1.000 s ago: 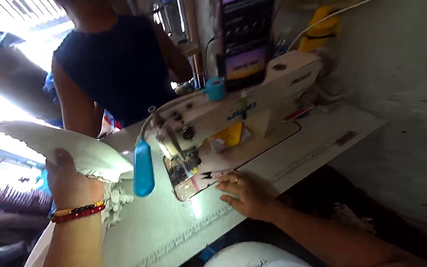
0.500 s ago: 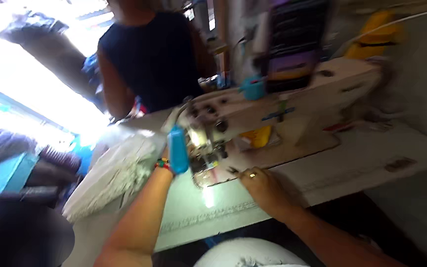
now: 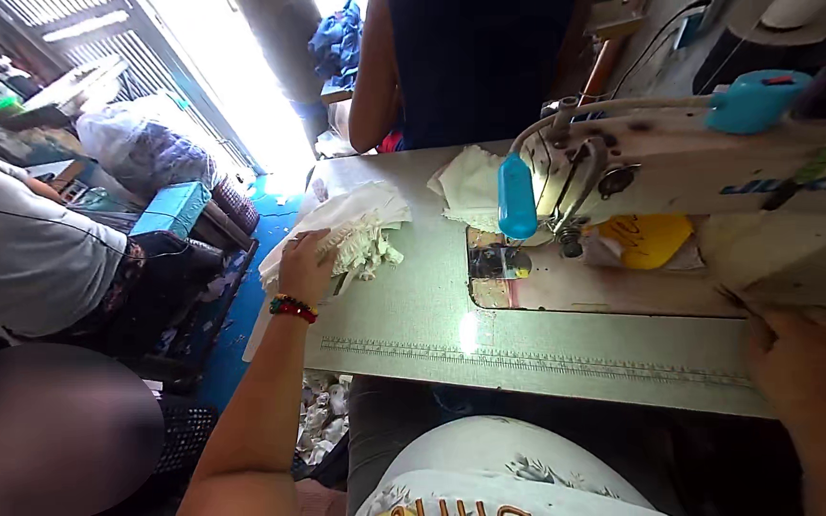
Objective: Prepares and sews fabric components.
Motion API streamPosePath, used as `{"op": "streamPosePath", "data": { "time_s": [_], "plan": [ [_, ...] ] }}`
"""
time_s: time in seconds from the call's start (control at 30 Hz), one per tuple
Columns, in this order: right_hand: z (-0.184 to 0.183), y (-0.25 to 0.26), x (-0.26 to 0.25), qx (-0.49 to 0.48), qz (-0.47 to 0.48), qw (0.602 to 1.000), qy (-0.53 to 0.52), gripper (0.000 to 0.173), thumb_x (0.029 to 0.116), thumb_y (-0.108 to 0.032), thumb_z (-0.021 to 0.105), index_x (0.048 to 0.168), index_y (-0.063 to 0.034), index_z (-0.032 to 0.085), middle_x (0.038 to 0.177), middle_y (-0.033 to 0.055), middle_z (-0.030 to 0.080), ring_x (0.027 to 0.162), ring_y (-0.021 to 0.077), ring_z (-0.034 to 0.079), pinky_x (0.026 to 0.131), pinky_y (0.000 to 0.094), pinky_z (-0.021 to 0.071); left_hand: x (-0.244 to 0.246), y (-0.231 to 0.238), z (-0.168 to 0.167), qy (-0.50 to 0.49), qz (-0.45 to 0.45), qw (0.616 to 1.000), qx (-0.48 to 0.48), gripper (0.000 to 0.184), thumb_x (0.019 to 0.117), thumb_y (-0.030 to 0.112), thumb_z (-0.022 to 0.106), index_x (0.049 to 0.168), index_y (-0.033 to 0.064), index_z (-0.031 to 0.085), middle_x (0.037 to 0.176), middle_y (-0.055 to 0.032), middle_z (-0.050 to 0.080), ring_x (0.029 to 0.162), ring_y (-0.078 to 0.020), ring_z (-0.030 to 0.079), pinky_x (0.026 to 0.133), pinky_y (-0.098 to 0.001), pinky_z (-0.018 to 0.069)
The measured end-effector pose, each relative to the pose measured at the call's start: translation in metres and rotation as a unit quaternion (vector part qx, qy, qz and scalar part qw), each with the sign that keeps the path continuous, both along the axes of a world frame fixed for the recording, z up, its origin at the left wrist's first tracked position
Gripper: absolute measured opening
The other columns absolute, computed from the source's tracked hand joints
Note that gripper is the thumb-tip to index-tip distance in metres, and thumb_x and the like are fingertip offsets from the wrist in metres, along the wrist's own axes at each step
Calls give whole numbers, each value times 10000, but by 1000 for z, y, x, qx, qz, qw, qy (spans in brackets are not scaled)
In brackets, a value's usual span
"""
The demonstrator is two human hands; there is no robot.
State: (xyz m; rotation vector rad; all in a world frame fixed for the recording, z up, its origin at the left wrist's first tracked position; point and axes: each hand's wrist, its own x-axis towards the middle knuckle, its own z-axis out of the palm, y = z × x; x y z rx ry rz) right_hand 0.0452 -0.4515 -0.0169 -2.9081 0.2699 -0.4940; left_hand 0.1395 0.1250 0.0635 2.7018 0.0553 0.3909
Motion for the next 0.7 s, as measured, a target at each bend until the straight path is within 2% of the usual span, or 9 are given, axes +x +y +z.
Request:
{"op": "streamPosePath", "data": {
  "time_s": [0.07,0.13,0.23,0.33,0.4,0.47,0.53,0.6,0.7],
  "plan": [
    [11,13,-6,18,21,999,-20,367,1068,-181,453,1241,54,675,1247,369,613,1191,604,548,1006,734,401,10,-5,-3,58,15,998,7,497,1015,299,639,1427,28,573,1417,-249,576,1342,-435,524,1125,-613,391],
    [23,31,-12,32,62,996,-57,367,1051,-199,490,1229,57,684,1242,364,622,1181,600,558,1022,720,396,18,-5,-7,78,21,997,13,456,1025,321,613,1373,25,619,1344,-272,612,1294,-460,552,1085,-640,408],
    [42,58,-15,41,132,983,-122,357,1016,-203,511,1149,58,716,1172,341,655,1090,578,599,949,685,447,26,-1,-4,77,27,996,-36,384,1032,283,620,1256,-25,669,1255,-289,642,1240,-462,579,1065,-640,418],
    [55,84,-16,77,190,966,-156,360,1001,-244,531,1131,17,742,1134,296,680,1053,502,627,920,607,484,23,6,11,18,71,988,-138,407,1048,259,591,1277,-76,626,1258,-317,628,1222,-449,595,1065,-619,428],
    [62,106,-16,119,231,953,-153,349,1000,-250,550,1133,4,748,1115,277,682,1028,440,647,901,545,523,17,8,23,-27,91,971,-221,398,1041,255,605,1276,-66,611,1204,-280,653,1126,-365,640,1012,-553,474],
    [71,131,-13,174,293,931,-128,342,999,-260,552,1133,-15,749,1091,228,697,948,325,679,841,463,574,8,5,32,-75,80,948,-300,383,1028,249,621,1277,-41,596,1146,-204,666,1019,-232,656,937,-439,525],
    [79,162,-8,240,369,892,-107,313,1000,-255,556,1126,-47,753,1060,144,719,888,172,686,803,331,587,-5,-8,45,-126,44,914,-384,331,1020,230,624,1247,-7,589,1067,-100,669,939,-111,658,871,-328,559],
    [88,197,-3,312,437,839,-85,306,1017,-275,574,1163,-60,735,1073,77,723,911,73,680,822,243,581,-28,-32,59,-145,-19,871,-468,289,1034,238,600,1252,53,556,1041,-10,677,931,-64,677,854,-296,587],
    [102,252,1,438,458,773,-35,447,994,-342,638,1298,-14,639,1181,86,701,1021,101,693,866,281,598,-74,-83,64,-91,-94,837,-531,407,1026,407,606,1360,189,529,1118,49,688,955,-60,687,836,-308,608]
  ]
}}
